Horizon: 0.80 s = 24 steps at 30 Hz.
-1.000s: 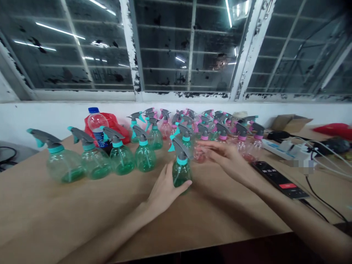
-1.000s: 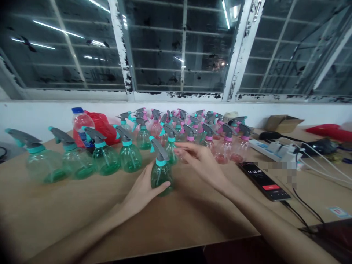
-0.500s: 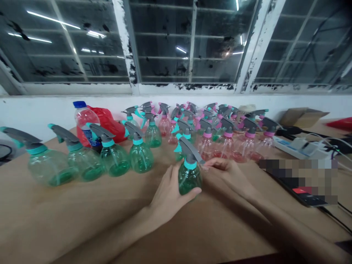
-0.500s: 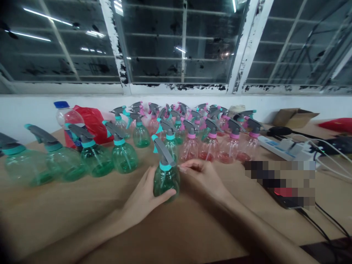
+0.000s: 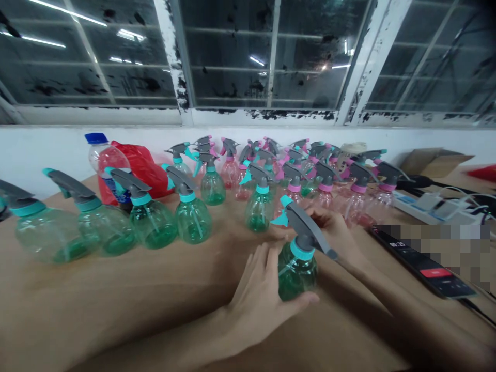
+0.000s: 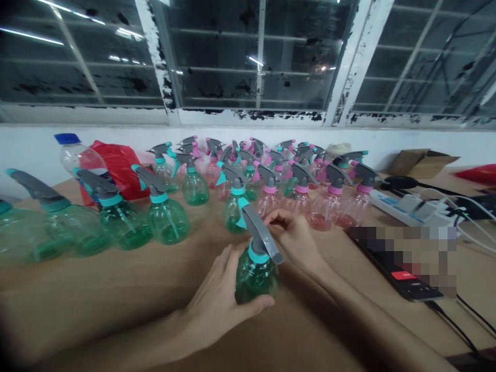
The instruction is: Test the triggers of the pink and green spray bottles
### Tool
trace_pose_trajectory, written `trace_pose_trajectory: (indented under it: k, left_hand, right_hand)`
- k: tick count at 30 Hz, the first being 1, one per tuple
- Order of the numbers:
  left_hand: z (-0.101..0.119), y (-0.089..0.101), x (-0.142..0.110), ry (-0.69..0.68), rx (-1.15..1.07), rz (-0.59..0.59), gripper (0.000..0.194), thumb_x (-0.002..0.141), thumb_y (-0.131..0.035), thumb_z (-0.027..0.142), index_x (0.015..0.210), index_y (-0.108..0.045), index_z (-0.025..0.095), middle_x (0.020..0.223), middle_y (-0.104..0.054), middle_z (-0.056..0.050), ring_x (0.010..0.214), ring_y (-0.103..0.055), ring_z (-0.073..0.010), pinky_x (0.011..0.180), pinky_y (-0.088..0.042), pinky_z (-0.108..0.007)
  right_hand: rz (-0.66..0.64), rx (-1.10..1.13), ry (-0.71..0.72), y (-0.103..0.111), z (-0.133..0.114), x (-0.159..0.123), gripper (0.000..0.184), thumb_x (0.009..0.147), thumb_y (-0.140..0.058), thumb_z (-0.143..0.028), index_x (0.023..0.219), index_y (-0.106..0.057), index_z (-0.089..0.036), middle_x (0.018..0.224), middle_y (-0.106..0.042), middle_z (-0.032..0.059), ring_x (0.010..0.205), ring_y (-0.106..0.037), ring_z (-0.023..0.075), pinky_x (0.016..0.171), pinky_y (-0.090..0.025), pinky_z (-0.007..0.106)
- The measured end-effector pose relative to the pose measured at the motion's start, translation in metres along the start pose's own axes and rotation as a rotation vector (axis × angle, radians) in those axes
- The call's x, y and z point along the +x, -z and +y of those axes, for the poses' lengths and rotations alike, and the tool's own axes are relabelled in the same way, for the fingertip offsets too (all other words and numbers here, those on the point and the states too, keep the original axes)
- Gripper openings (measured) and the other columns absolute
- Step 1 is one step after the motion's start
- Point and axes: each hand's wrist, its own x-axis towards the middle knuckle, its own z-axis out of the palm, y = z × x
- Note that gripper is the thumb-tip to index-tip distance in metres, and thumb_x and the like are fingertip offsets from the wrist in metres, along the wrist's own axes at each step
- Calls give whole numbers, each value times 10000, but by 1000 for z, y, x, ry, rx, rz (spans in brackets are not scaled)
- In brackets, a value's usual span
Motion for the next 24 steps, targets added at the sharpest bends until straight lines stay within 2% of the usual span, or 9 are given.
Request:
trace_pose_trajectory:
  k: [4,7,10,13,15,17,19,21,24]
  left_hand:
    - [5,-3,0,19,6,-1,817,755,-743,437,1381,-265,220,1287,-460,-133,1187,-436,-333,963,-381,-514]
    - [8,-5,1,18,12,-5,823,754,-745,444,1380,-264,211,1304,-448,-145,1199,-422,-339,970,-372,-518]
    - [9,-7,3,19,11,-15,816,774,-724,454,1390,-242,223,1315,-440,-146,1204,-418,-345,969,-361,-536]
    - [9,-9,3,27,3,-16,797,791,-702,480,1391,-232,244,1322,-435,-141,1195,-428,-344,965,-358,-539]
    - [8,-10,3,14,7,-16,797,800,-688,494,1398,-218,256,1332,-427,-138,1195,-426,-347,959,-359,-542]
    - [7,-11,3,3,25,-3,811,800,-676,518,1409,-208,260,1328,-428,-138,1190,-423,-357,946,-362,-553]
    - [6,-14,4,8,39,0,819,794,-666,546,1418,-218,260,1298,-448,-134,1170,-430,-361,928,-374,-556]
    - [7,-16,4,11,43,-18,818,783,-664,571,1415,-256,250,1266,-468,-128,1150,-437,-357,927,-376,-549]
    - [8,-20,5,-4,35,-35,820,782,-652,590,1406,-287,204,1245,-470,-142,1124,-452,-351,928,-384,-530]
  right_hand:
    - [59,23,37,3,2,-1,157,634,-691,-217,627,-535,-221,633,-593,-21,573,-561,139,528,-451,247]
    - [63,37,41,10,-2,-1,133,674,-683,-265,744,-575,-235,758,-647,6,717,-623,172,648,-495,280]
    - [-112,114,9,26,-5,-5,234,769,-593,-316,996,-624,-270,1043,-688,48,999,-627,228,850,-484,370]
    - [-355,179,8,40,-9,-14,453,740,-574,-334,1192,-580,-316,1318,-568,21,1245,-478,271,1002,-384,449]
    - [-444,109,2,42,-14,-20,616,696,-644,-313,1295,-503,-340,1403,-484,2,1304,-407,282,1040,-344,467]
    - [-451,-9,11,38,-20,-24,748,662,-722,-279,1350,-437,-351,1405,-477,8,1290,-426,283,1034,-361,473]
    - [-423,-76,39,27,-27,-25,778,635,-763,-268,1343,-449,-338,1363,-517,24,1229,-493,281,997,-415,466]
    - [-412,-70,76,16,-34,-24,699,622,-773,-274,1277,-531,-306,1297,-569,41,1165,-547,276,952,-469,434]
    - [-362,-36,117,3,-42,-22,497,684,-721,-328,1167,-615,-275,1120,-658,54,1122,-574,263,895,-513,386]
